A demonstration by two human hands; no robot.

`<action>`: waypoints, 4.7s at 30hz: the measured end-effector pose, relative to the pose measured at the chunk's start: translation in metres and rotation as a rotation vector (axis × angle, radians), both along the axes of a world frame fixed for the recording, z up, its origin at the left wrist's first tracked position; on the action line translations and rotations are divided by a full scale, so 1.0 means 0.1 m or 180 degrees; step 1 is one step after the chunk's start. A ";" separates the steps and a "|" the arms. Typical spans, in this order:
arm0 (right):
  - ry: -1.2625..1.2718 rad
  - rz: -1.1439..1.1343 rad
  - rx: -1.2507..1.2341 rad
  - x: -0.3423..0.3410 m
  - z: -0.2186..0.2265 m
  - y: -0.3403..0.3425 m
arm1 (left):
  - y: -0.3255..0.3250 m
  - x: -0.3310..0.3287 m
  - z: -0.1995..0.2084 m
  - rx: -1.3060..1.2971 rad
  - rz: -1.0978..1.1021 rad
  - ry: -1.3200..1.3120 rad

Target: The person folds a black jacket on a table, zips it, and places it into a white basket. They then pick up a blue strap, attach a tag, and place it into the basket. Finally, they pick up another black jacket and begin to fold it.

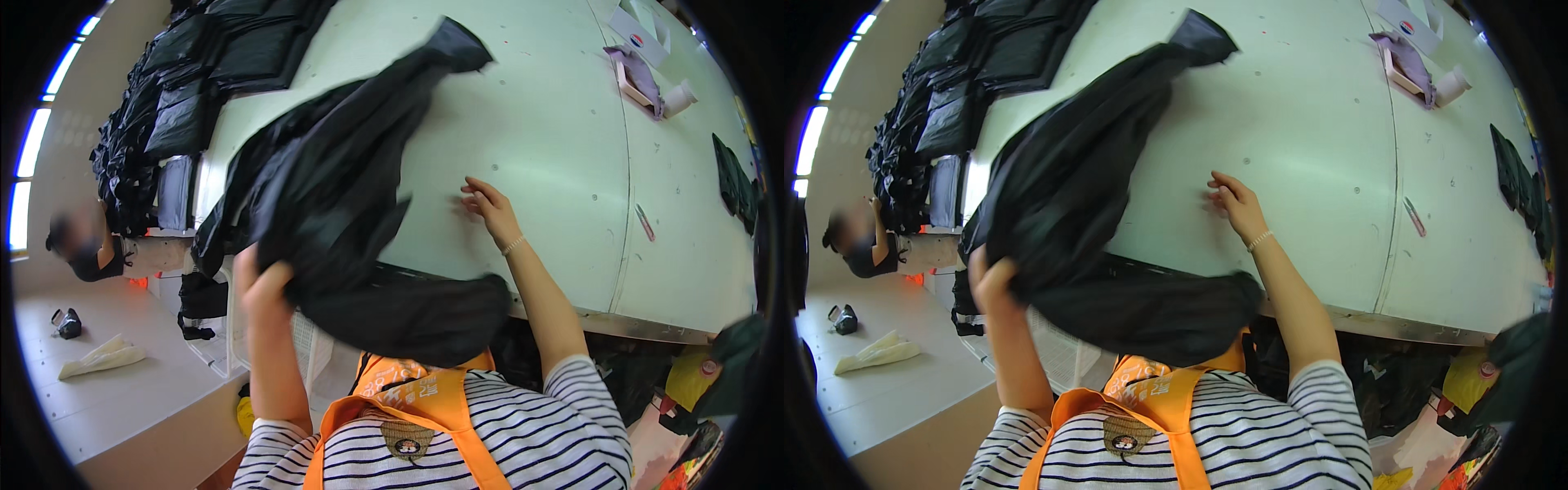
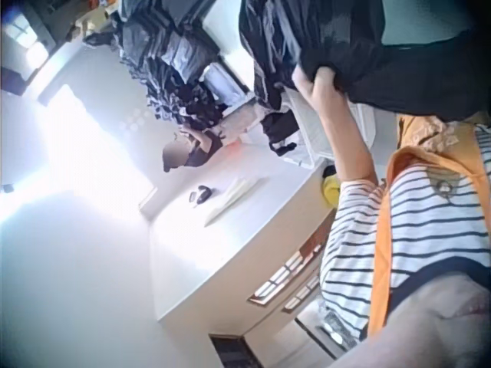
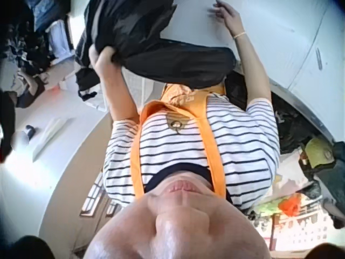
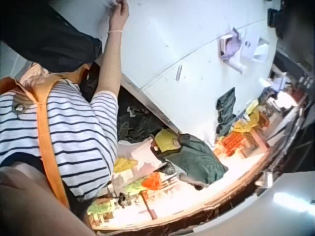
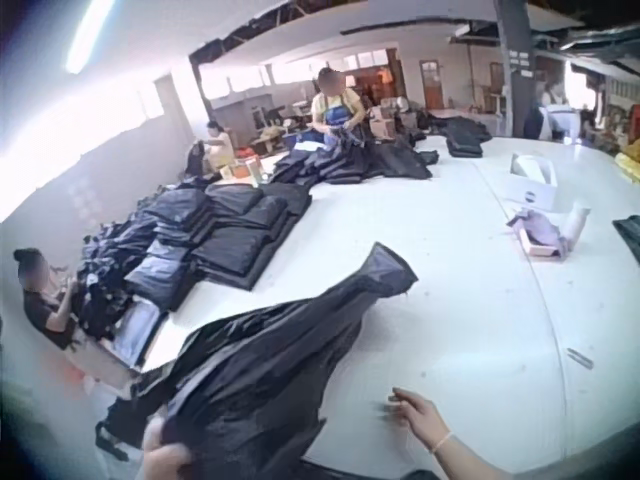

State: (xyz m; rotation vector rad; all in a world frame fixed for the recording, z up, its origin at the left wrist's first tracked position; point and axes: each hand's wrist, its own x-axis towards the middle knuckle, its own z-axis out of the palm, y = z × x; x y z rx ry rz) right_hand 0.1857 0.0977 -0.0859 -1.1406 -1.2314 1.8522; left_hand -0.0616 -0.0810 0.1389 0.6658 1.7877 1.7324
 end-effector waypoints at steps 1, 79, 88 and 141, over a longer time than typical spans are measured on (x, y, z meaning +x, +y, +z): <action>0.0216 -0.0050 0.0166 -0.17 -0.15 0.01 | -0.30 -0.08 0.11 0.0432 0.0287 0.0007; -0.3021 -0.1787 -0.0470 0.66 0.22 2.27 | 3.99 -3.13 -1.91 -0.3584 -0.2893 0.1069; -0.2138 -0.2815 0.0092 1.17 0.29 2.50 | 4.37 -3.79 -1.60 -0.1009 -0.1005 0.0163; -0.4134 0.0039 0.2204 -0.78 -0.33 0.56 | 0.49 -2.97 -2.43 -0.1499 0.0057 0.3652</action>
